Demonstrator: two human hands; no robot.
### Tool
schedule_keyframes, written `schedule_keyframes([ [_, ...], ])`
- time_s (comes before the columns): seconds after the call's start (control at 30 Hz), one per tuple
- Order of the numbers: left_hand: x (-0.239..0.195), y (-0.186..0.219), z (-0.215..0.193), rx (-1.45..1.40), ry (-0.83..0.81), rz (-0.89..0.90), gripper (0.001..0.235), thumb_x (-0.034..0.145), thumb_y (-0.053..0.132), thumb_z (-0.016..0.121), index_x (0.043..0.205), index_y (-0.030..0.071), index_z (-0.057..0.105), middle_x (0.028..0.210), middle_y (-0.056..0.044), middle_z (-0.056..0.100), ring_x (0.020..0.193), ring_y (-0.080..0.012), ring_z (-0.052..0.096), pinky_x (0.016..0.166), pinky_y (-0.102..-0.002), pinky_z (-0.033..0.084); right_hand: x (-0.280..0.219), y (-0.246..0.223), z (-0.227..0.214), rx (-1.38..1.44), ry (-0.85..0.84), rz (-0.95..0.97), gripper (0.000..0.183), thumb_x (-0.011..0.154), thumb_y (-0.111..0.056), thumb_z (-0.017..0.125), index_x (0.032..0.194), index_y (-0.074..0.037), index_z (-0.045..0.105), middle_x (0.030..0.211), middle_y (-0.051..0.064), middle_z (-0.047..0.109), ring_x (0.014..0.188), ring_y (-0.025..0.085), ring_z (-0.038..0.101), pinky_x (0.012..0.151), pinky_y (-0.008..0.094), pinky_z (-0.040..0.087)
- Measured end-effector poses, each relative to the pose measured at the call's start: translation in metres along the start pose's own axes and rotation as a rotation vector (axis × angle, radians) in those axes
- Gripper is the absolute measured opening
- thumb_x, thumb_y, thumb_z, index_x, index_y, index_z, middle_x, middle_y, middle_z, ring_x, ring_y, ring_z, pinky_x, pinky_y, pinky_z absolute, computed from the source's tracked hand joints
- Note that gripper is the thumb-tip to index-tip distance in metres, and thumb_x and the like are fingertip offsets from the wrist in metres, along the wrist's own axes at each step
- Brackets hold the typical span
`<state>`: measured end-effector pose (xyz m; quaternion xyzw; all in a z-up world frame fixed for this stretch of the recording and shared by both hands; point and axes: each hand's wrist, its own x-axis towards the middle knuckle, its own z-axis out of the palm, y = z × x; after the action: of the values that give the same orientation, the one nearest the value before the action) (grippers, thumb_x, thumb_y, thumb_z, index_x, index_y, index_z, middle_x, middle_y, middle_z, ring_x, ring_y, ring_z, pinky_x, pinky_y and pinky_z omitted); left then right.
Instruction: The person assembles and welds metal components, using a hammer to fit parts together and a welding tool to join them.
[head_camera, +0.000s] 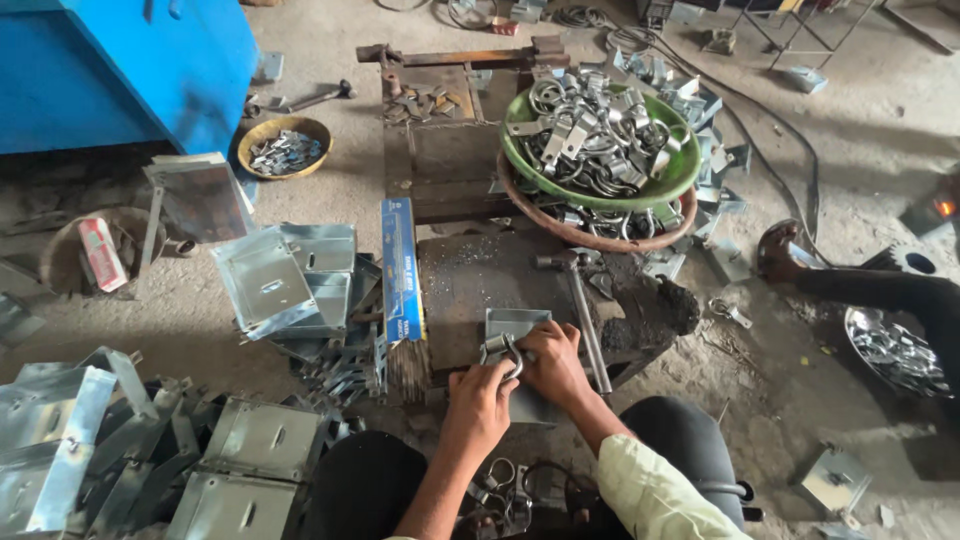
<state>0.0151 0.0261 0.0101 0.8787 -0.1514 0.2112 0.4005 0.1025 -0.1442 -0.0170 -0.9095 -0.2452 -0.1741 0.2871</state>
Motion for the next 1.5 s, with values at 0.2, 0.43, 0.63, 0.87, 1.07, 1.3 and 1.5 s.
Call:
schedule_keyframes([
  [0.2, -0.010, 0.007, 0.014, 0.251, -0.243, 0.111, 0.025, 0.097, 0.027, 0.068, 0.113, 0.009, 0.072, 0.109, -0.004, 0.073, 0.103, -0.0199, 0.063, 0.091, -0.054, 0.033, -0.004, 0.008, -0.035, 0.046, 0.086, -0.038, 0.021, 0.072, -0.013, 0.071, 0.092, -0.010, 0.078, 0.101, 0.009, 0.075, 0.107, 0.031, 0.064, 0.095, 0.044, 0.052],
  [0.43, -0.002, 0.016, 0.002, 0.295, -0.364, 0.107, 0.061, 0.079, 0.055, 0.079, 0.115, 0.005, 0.073, 0.104, -0.004, 0.070, 0.105, -0.0206, 0.059, 0.092, -0.058, 0.033, -0.020, 0.043, -0.057, -0.187, -0.122, 0.669, 0.046, 0.084, -0.036, 0.077, 0.113, -0.004, 0.062, 0.096, 0.024, 0.069, 0.089, 0.045, 0.064, 0.078, 0.054, 0.054],
  [0.63, -0.012, 0.010, 0.024, 0.342, -0.221, 0.118, 0.054, 0.085, 0.055, 0.078, 0.110, 0.007, 0.075, 0.102, -0.001, 0.069, 0.106, -0.0200, 0.059, 0.094, -0.057, 0.035, -0.050, 0.107, -0.005, 0.389, -0.077, 0.841, 0.033, 0.088, -0.025, 0.071, 0.104, 0.003, 0.068, 0.080, 0.017, 0.066, 0.067, 0.029, 0.063, 0.059, 0.041, 0.050],
  [0.87, -0.004, 0.001, 0.029, 0.279, -0.352, 0.056, 0.061, 0.077, 0.052, 0.079, 0.118, 0.008, 0.071, 0.108, -0.001, 0.068, 0.109, -0.0206, 0.057, 0.092, -0.058, 0.034, -0.089, 0.031, -0.069, 0.597, -0.065, 0.868, 0.029, 0.085, -0.012, 0.065, 0.112, 0.000, 0.065, 0.068, 0.006, 0.061, 0.051, 0.014, 0.052, 0.044, 0.030, 0.040],
  [1.07, -0.013, 0.003, 0.042, 0.291, -0.328, 0.065, 0.052, 0.082, 0.041, 0.080, 0.120, 0.007, 0.070, 0.111, -0.003, 0.068, 0.115, -0.0218, 0.056, 0.098, -0.063, 0.031, -0.168, -0.038, -0.097, 1.030, -0.073, 0.775, 0.041, 0.073, 0.000, 0.059, 0.113, -0.005, 0.053, 0.068, 0.002, 0.058, 0.042, 0.012, 0.051, 0.037, 0.026, 0.039],
  [1.3, -0.015, 0.008, 0.039, 0.295, -0.497, -0.053, 0.036, 0.093, 0.042, 0.077, 0.109, 0.009, 0.075, 0.108, -0.007, 0.069, 0.127, -0.0219, 0.051, 0.106, -0.060, 0.030, -0.227, -0.060, -0.049, 0.911, 0.124, 0.786, 0.020, 0.092, -0.011, 0.058, 0.107, 0.000, 0.066, 0.065, 0.005, 0.056, 0.045, 0.010, 0.046, 0.040, 0.025, 0.035],
  [1.5, -0.014, 0.007, 0.040, 0.294, -0.307, 0.071, 0.049, 0.084, 0.038, 0.081, 0.118, 0.005, 0.071, 0.110, -0.006, 0.068, 0.117, -0.0232, 0.054, 0.095, -0.059, 0.033, -0.204, -0.022, -0.219, 0.318, 0.172, 0.330, 0.013, 0.092, -0.015, 0.063, 0.097, -0.004, 0.067, 0.071, 0.007, 0.064, 0.056, 0.014, 0.058, 0.053, 0.025, 0.046],
])
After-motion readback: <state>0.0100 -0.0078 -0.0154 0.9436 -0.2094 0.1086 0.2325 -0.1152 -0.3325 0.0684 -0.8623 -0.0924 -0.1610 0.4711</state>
